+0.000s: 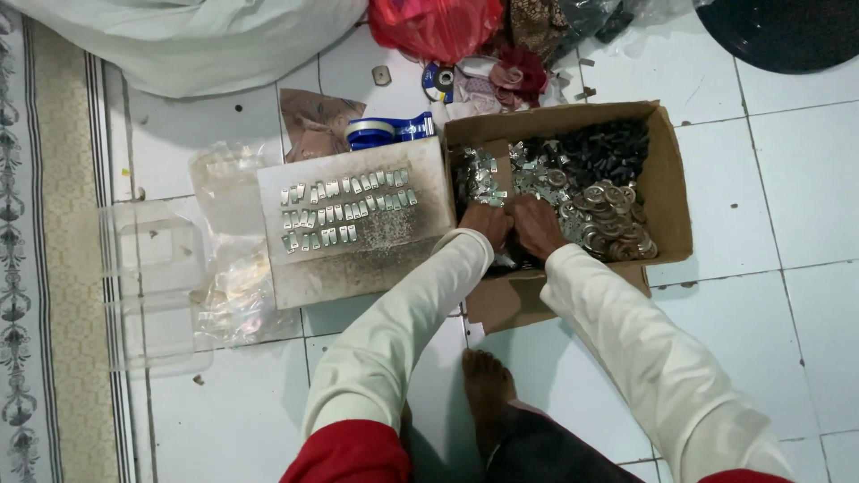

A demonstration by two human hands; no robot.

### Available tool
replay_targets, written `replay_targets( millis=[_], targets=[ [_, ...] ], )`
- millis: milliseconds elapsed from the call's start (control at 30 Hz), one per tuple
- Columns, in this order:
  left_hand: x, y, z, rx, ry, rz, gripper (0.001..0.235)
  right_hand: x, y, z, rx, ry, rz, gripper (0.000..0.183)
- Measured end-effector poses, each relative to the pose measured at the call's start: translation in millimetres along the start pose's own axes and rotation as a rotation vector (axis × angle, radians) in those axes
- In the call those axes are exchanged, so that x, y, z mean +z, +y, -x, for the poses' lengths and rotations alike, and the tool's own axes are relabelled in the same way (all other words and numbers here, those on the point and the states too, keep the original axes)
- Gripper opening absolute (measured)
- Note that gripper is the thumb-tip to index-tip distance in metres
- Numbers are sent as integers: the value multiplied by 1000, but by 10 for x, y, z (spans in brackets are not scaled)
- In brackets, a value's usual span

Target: Packing small metal buckles or clips from a box and a flat surface into a small plastic bag.

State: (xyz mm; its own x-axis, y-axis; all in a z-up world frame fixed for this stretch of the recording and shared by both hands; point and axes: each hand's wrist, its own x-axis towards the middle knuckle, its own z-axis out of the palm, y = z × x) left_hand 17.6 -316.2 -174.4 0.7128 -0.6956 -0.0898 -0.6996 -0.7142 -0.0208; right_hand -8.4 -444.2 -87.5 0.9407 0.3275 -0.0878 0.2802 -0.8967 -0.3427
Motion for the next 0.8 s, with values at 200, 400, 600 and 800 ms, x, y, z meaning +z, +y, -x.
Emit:
replay_targets(
  millis=[200,400,600,800],
  targets=[
    [-18,-92,12,-160,-18,321,14,-356,-236,6,30,-49,-81,11],
    [-466,-347,-65,-488,-80,752,15,-210,173,-14,246,61,-594,22],
    [-446,-493,-134,-516,50,1251,17,-343,108,-17,401,32,-1086,18],
    [-675,-600,-29,-588,166,1522,14,-817,-390,57,453,53,-1225,38]
  ],
)
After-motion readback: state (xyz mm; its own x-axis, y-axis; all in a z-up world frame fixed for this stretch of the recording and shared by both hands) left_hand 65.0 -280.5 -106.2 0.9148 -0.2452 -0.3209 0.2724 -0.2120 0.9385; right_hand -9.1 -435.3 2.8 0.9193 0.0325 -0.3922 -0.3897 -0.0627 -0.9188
